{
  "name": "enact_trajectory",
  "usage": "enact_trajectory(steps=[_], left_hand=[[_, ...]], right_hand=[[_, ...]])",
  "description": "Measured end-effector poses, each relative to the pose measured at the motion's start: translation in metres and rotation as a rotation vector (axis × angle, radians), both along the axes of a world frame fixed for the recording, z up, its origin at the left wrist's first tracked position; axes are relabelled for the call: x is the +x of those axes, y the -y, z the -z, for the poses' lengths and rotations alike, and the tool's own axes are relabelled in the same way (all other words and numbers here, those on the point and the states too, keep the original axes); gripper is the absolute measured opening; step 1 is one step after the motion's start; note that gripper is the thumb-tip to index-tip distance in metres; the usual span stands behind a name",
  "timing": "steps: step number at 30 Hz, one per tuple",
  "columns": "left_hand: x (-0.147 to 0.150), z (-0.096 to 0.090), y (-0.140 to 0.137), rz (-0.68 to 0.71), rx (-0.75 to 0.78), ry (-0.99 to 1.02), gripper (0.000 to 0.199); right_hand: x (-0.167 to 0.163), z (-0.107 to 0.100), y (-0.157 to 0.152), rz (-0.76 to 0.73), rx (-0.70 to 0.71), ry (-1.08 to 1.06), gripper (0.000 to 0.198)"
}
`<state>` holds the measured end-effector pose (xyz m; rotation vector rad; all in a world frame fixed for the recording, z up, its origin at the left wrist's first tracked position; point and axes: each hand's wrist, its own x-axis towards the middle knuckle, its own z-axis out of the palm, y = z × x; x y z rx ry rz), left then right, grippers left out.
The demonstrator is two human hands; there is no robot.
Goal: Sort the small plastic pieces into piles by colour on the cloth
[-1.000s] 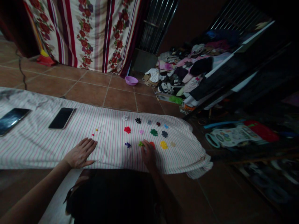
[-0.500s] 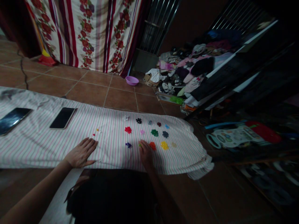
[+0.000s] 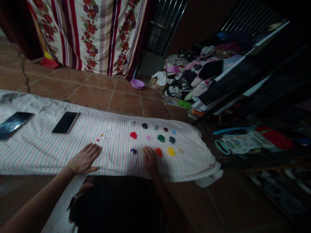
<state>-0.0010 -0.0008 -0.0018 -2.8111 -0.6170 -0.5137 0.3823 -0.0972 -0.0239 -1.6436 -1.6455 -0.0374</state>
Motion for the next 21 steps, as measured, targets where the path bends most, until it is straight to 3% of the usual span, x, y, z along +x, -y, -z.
enact_trajectory(steps=[13,21], left_hand=[[0.001,-0.003,0.001,0.013,0.083,-0.015,0.070],[0.002,-0.004,0.000,0.018,0.094,-0.011,0.070]], right_hand=[[0.001,-0.008,0.002,0.021,0.002,-0.055,0.036],[0.010,-0.001,-0.002,0.065,0.046,-0.217,0.041]])
